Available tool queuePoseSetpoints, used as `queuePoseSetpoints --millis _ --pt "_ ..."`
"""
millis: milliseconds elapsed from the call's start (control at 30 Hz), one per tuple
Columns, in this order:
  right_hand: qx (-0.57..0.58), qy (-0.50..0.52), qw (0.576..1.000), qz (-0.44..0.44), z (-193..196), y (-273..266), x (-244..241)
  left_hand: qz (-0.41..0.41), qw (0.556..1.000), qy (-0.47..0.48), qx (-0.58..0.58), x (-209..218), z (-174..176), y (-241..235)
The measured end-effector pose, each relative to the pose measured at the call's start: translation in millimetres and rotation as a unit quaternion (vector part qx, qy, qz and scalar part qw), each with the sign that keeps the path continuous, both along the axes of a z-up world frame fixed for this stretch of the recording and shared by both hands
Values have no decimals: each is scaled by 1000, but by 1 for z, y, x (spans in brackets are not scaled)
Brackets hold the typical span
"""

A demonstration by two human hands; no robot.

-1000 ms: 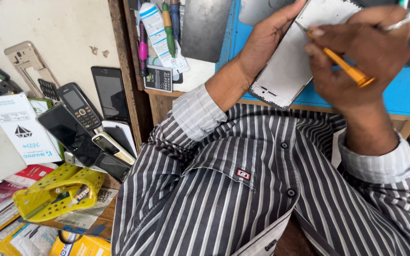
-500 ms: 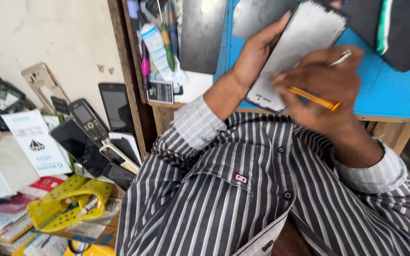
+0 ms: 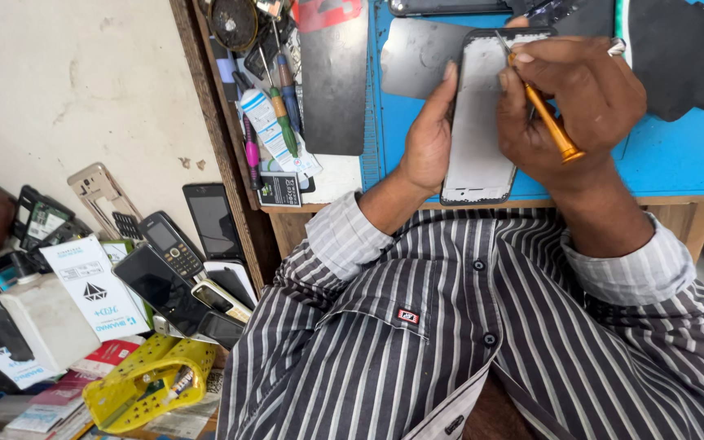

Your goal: The person scrapes adhesive residue from the edges of a white smartphone frame using a small metal tool, then brushes the surface with a toothbrush. The person repeats scraping and brushing along the frame edges and corners.

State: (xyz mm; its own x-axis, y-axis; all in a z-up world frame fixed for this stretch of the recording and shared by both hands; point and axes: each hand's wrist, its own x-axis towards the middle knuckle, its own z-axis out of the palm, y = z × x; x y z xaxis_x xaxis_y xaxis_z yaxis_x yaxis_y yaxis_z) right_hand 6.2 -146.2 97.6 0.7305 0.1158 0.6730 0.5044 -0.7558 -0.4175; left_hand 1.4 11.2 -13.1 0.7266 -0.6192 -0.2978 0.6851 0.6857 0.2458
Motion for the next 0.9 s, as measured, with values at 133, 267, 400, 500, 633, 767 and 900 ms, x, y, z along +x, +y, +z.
queuePoseSetpoints --millis 133,267,400,500,633,767,900 --pt "7 -5 1000 13 1 0 4 2 1000 -14 -15 0 10 1" --pt "17 4 1000 20 2 -2 0 10 995 -98 -13 10 33 0" --pt "62 28 997 -47 -4 -9 -13 11 995 -63 -80 15 41 4" --pt "146 77 985 -44 -11 -10 -17 2 996 -31 -89 14 34 8" --pt "143 69 987 -8 -15 -6 -16 14 994 48 -100 10 15 11" --pt "33 42 999 10 -5 -1 -10 21 988 72 -134 6 3 11" --pt "-1 38 999 18 5 9 -3 42 989 92 -104 3 2 9"
